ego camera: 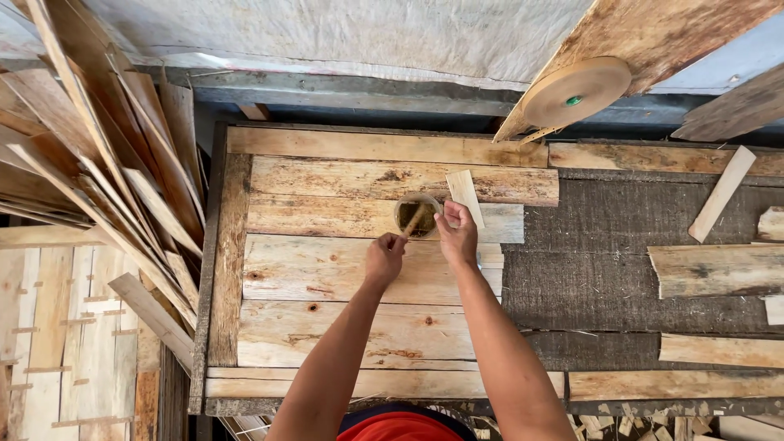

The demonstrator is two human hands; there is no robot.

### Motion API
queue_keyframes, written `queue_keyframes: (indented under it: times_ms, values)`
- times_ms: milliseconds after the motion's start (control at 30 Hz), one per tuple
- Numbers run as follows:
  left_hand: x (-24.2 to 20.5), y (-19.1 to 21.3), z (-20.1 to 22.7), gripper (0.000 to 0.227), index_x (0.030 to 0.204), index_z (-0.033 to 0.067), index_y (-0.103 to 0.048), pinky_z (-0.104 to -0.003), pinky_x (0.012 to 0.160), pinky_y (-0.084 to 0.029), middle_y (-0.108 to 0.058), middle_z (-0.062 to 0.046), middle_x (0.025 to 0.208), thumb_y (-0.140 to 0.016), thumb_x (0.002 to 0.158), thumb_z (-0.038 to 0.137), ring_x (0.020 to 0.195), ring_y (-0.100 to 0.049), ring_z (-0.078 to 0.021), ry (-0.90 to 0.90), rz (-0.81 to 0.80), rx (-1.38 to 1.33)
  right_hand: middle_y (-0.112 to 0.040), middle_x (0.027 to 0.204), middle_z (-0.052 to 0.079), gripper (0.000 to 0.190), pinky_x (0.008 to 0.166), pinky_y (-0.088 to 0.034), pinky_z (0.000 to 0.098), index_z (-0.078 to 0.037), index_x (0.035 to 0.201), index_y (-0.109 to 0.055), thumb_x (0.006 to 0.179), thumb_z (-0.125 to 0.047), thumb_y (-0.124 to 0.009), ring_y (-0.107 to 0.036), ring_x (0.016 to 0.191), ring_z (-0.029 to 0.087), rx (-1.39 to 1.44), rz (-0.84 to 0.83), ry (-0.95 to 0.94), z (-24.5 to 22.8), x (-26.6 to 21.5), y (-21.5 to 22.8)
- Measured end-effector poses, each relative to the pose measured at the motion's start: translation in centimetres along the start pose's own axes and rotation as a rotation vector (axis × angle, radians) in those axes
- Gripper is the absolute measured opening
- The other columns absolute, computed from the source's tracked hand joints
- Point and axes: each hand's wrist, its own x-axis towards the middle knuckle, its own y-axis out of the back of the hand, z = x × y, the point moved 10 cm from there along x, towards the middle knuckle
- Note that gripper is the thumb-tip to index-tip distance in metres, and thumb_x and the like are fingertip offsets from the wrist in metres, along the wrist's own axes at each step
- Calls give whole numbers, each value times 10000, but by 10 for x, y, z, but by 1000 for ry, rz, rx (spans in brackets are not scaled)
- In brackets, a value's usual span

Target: Measuring, cutting, and gluing small strips of wood veneer to a larger panel.

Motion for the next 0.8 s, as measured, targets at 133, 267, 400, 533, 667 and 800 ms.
queue_keyframes:
  times_ms: [133,267,400,533,667,800]
  values:
    - [19,6,0,415,857,62,-756,-405,661,-533,-737,-109,721,-674,949,459,680,-709,-259,24,39,116,-623,1239,149,603,956,-520,399,-35,1359,-566,869,-271,-826,-601,1129,259,-311,83,14,28,10,-4]
    - [27,4,-7,454,833,64,-763,-440,694,-547,-753,-115,755,-698,904,508,740,-730,-299,87,53,189,-563,1311,218,920,1014,-495,471,-55,1478,-440,769,-408,-907,-569,1204,367,-525,31,-52,39,16,-23]
    - [31,2,-9,477,823,57,-757,-453,693,-545,-742,-138,764,-712,898,526,745,-723,-322,58,99,229,-518,1340,233,1087,1021,-485,494,-93,1496,-370,660,-441,-972,-529,1247,417,-657,2,-138,33,15,-37]
    - [31,5,-3,482,810,64,-751,-450,684,-544,-737,-137,753,-713,890,537,728,-722,-315,72,69,216,-494,1364,221,1147,1006,-497,501,-143,1512,-330,614,-428,-984,-524,1264,417,-672,5,-213,31,18,-39]
    - [29,3,-5,499,780,53,-739,-439,670,-538,-737,-125,715,-707,898,537,687,-713,-293,77,36,187,-482,1378,219,1157,971,-517,514,-166,1525,-304,620,-414,-981,-539,1254,421,-698,4,-240,28,15,-38]
    - [24,3,2,474,799,40,-730,-415,647,-540,-734,-94,703,-706,922,497,657,-710,-247,73,16,158,-476,1364,210,1152,941,-537,505,-171,1535,-290,640,-424,-971,-558,1231,407,-717,-16,-262,21,15,-39]
